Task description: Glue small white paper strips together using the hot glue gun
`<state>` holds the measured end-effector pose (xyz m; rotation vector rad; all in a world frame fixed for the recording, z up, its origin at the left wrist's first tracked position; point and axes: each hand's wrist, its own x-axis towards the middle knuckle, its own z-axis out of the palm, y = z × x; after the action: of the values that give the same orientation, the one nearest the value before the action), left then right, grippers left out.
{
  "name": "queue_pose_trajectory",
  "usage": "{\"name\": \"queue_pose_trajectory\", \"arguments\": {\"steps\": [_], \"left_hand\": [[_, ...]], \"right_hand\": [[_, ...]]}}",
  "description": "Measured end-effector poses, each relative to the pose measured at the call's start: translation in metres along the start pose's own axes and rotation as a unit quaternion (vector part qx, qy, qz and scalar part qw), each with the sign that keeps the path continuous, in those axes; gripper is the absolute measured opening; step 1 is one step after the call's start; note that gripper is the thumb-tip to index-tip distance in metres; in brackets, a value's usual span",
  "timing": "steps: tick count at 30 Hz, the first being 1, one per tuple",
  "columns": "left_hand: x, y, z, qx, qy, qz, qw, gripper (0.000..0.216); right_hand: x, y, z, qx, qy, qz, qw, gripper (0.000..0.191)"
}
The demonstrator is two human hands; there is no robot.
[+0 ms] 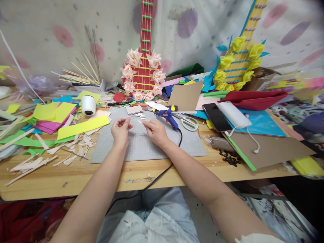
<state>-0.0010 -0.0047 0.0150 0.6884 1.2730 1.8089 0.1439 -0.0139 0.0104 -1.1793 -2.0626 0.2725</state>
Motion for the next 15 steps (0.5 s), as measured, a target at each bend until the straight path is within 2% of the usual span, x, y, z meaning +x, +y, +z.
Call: {"name": "queue_pose_trajectory", "arguments": {"steps": [10, 15], "left_hand": [[-0.016, 0.003, 0.006, 0.091, -0.14, -0.064, 0.984, 0.041], [-0.016, -0.001, 0.005, 0.129, -0.158, -0.031, 0.978, 0.035]], "right_hand": [[0.0, -0.004, -0.002, -0.098, -0.033, -0.03, 0.994, 0.034], [-0.001, -0.007, -0.002, -0.109, -0.035, -0.047, 0.992, 0.034]]}}
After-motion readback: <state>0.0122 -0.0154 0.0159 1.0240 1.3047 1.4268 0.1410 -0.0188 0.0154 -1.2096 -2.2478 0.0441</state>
